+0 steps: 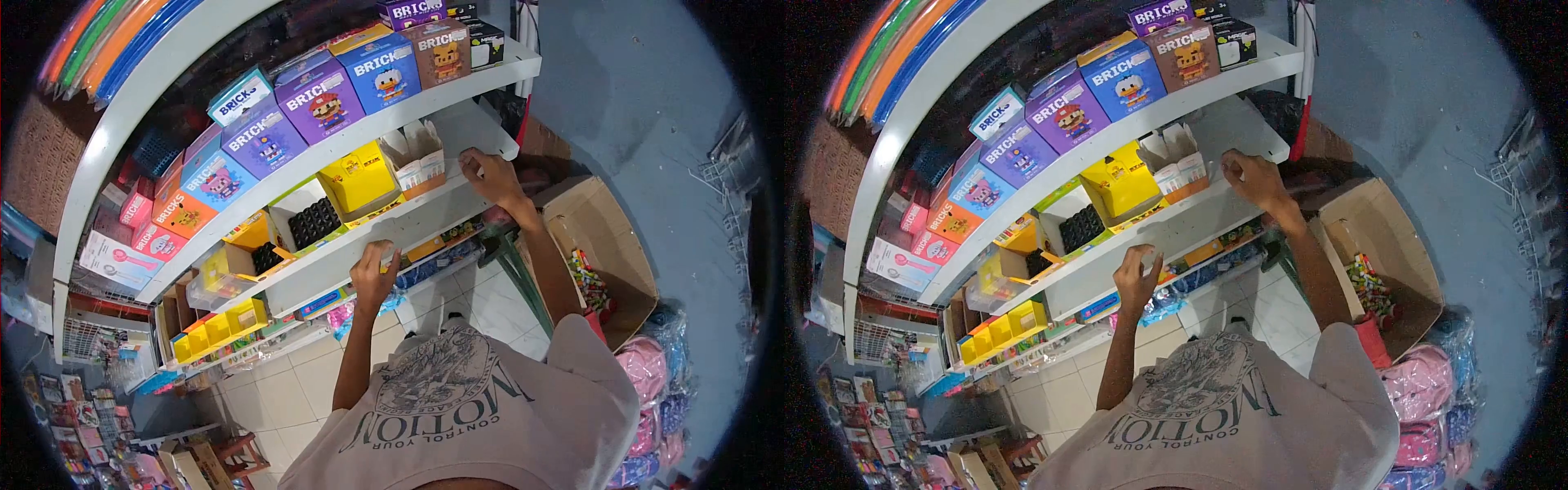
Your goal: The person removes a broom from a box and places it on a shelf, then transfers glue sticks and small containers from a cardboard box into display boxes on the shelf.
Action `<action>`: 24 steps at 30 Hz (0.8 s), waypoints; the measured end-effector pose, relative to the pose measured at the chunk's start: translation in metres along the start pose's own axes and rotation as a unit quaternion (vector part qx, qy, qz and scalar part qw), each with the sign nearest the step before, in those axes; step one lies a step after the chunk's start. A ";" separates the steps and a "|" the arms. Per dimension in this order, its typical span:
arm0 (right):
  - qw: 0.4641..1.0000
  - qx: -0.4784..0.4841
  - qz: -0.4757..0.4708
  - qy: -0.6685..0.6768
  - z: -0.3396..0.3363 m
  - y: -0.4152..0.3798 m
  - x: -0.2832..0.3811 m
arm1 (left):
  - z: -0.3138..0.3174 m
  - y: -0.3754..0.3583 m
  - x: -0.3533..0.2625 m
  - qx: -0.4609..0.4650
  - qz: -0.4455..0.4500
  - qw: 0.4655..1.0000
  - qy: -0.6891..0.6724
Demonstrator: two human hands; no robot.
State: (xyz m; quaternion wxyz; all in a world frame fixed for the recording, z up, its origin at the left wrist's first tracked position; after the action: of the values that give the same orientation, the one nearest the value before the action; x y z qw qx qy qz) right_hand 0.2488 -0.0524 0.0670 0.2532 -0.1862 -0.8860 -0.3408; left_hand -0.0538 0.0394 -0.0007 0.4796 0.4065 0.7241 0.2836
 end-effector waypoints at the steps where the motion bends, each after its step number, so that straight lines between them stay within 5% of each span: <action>1: 1.000 -0.008 0.001 0.004 0.000 0.000 0.000 | 0.000 0.001 0.001 -0.011 0.016 1.000 -0.008; 17: 1.000 -0.021 -0.020 -0.002 -0.010 -0.011 0.011 | 0.011 0.013 -0.018 0.055 -0.028 0.998 0.009; 24: 0.993 -0.091 0.024 0.066 -0.005 -0.045 0.021 | 0.006 -0.051 0.009 0.139 -0.078 0.987 -0.007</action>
State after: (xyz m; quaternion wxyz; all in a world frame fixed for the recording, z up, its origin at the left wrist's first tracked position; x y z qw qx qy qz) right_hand 0.2108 -0.0841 0.0600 0.3012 -0.2063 -0.8282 -0.4251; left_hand -0.0660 0.0209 -0.0479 0.4439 0.4130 0.7830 0.1390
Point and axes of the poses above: each hand's wrist, its own y-axis towards the middle knuckle, its own z-axis out of the palm, x = y × z, the point moved 1 cm from there along y, towards the middle knuckle, and after that the axes turned 14 degrees about -x, right-handed, at the moved point
